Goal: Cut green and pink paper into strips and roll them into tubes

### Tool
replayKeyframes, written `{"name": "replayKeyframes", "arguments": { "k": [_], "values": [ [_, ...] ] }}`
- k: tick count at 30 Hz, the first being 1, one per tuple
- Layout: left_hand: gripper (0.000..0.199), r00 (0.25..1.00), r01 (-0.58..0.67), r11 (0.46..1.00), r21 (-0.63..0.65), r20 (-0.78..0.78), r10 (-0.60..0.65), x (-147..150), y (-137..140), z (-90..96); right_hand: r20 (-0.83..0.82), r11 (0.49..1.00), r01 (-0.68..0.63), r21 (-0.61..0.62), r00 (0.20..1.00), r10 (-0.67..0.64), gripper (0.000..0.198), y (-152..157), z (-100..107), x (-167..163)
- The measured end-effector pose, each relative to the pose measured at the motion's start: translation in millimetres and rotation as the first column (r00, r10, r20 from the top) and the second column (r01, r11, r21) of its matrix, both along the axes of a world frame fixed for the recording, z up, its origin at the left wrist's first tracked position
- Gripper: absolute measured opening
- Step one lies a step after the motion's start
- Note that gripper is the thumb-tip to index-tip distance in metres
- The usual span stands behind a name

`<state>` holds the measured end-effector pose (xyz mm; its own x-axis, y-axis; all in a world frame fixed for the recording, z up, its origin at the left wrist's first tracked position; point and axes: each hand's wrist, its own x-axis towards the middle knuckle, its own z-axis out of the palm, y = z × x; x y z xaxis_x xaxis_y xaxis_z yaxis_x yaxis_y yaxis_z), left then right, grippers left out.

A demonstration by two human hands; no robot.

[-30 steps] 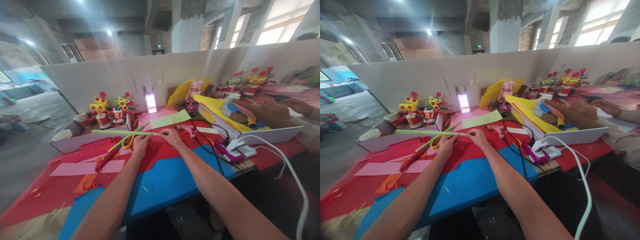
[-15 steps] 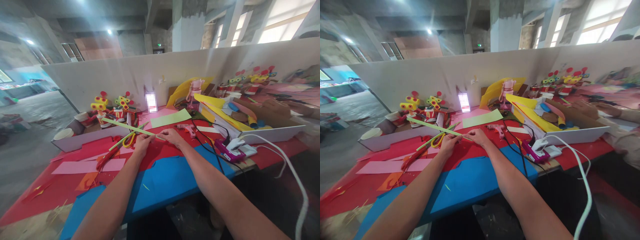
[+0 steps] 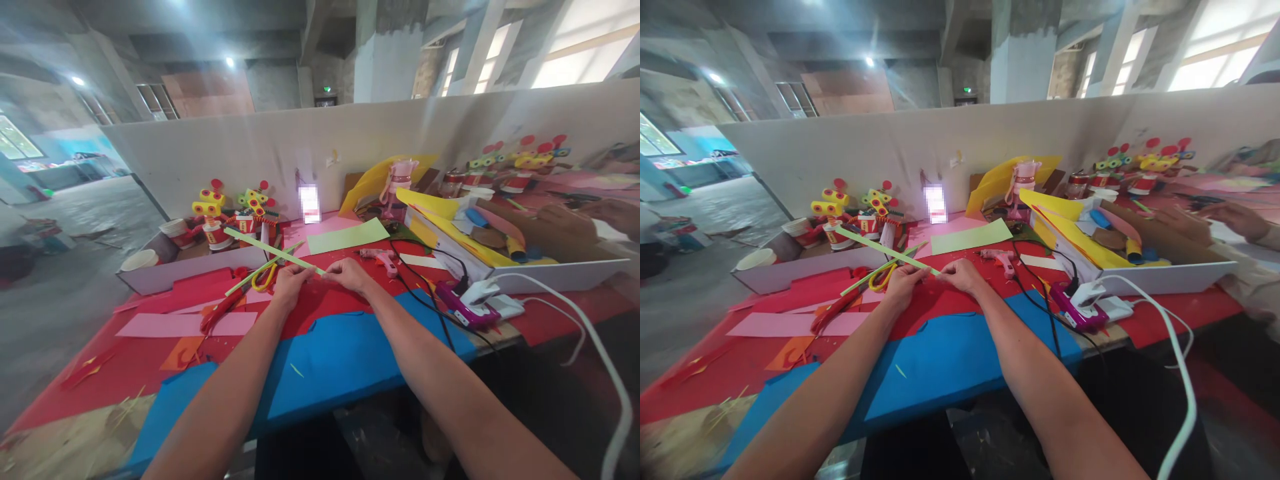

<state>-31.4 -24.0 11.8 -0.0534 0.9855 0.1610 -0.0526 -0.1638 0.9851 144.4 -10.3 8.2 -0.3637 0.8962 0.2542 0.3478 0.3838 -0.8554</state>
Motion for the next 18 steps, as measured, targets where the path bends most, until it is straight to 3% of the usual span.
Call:
{"name": "replayKeyframes", "arguments": {
  "k": [8, 12, 16, 18],
  "values": [
    [0.031, 0.993, -0.062, 0.998, 0.011, 0.102, 0.061, -15.6, 8.7, 4.2, -0.094, 0.979, -0.095, -0.180, 0.992, 0.079, 0.032, -5.0, 5.1, 8.4],
    [0.031, 0.996, -0.042, 0.999, -0.012, 0.082, 0.043, -8.6, 4.2, 1.7, 0.006, 0.992, -0.092, -0.083, 0.996, 0.093, 0.031, -4.9, 7.9, 6.6],
    [0.030, 1.000, 0.002, 1.000, -0.016, 0.025, -0.001, 4.0, -0.2, -6.1, 0.043, 0.995, -0.019, 0.097, 0.999, 0.015, 0.030, -3.8, 7.9, -1.6],
    [0.031, 1.000, 0.011, 1.000, -0.009, 0.013, -0.011, 7.3, -0.4, -8.9, 0.062, 0.991, 0.002, 0.132, 0.998, -0.011, 0.032, -2.7, 6.7, -3.9]
  ]
}}
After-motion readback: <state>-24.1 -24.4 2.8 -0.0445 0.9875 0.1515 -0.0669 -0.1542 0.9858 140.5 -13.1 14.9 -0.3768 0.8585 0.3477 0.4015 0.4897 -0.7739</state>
